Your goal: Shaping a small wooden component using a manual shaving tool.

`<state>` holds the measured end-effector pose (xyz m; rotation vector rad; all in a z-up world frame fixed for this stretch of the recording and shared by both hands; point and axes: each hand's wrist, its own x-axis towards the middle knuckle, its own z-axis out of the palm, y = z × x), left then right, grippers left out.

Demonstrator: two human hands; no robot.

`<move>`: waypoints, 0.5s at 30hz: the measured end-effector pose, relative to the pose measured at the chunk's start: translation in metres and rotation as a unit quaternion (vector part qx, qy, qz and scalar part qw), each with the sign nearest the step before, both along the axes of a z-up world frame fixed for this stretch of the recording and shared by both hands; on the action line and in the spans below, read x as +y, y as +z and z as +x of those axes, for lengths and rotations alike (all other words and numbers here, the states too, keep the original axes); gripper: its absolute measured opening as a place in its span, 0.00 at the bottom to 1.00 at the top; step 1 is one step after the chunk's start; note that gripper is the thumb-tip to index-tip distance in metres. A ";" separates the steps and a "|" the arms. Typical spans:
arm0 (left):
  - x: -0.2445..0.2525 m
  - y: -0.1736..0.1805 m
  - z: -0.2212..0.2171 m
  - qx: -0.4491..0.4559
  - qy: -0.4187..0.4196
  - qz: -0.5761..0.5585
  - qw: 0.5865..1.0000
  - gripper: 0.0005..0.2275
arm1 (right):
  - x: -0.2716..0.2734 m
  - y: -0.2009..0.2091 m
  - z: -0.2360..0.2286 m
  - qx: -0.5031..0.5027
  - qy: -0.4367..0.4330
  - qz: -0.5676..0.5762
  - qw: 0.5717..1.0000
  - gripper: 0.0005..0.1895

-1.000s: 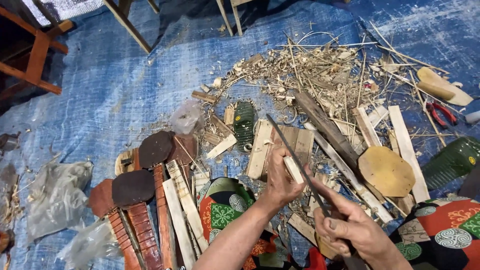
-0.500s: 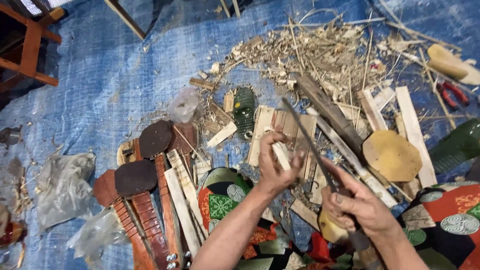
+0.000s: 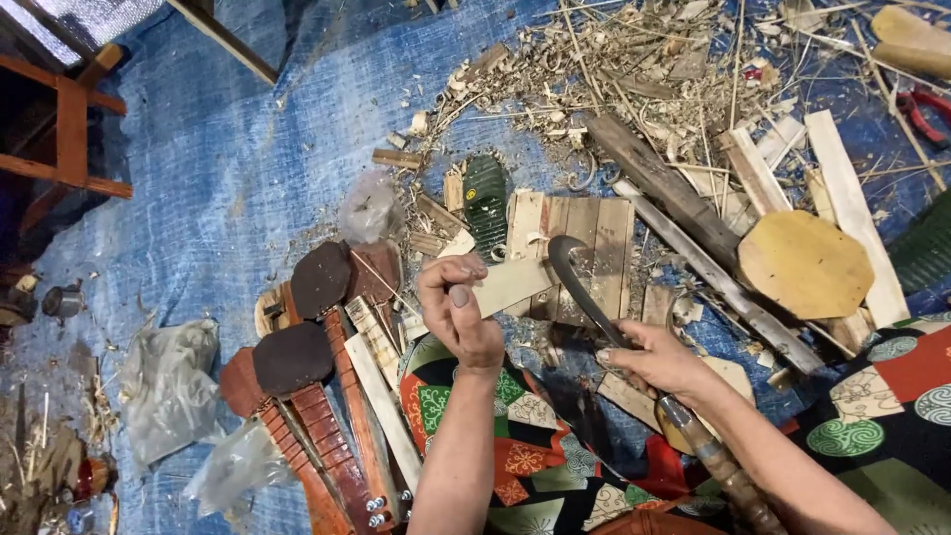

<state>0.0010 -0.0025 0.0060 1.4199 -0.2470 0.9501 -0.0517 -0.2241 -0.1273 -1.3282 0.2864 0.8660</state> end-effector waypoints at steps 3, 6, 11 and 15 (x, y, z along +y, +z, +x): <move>0.002 0.000 0.001 -0.010 -0.016 -0.015 1.000 0.11 | 0.002 -0.002 -0.001 0.051 -0.023 0.074 0.996 0.25; 0.001 0.000 0.000 -0.011 -0.022 -0.027 0.999 0.10 | -0.001 -0.001 0.002 0.102 -0.059 0.195 0.974 0.23; 0.002 0.004 -0.002 -0.002 -0.020 -0.031 0.999 0.10 | -0.004 -0.042 0.005 0.111 -0.085 0.174 0.975 0.20; 0.004 0.002 -0.001 0.003 -0.012 -0.030 0.999 0.10 | -0.008 -0.066 0.005 0.103 -0.073 0.134 0.983 0.20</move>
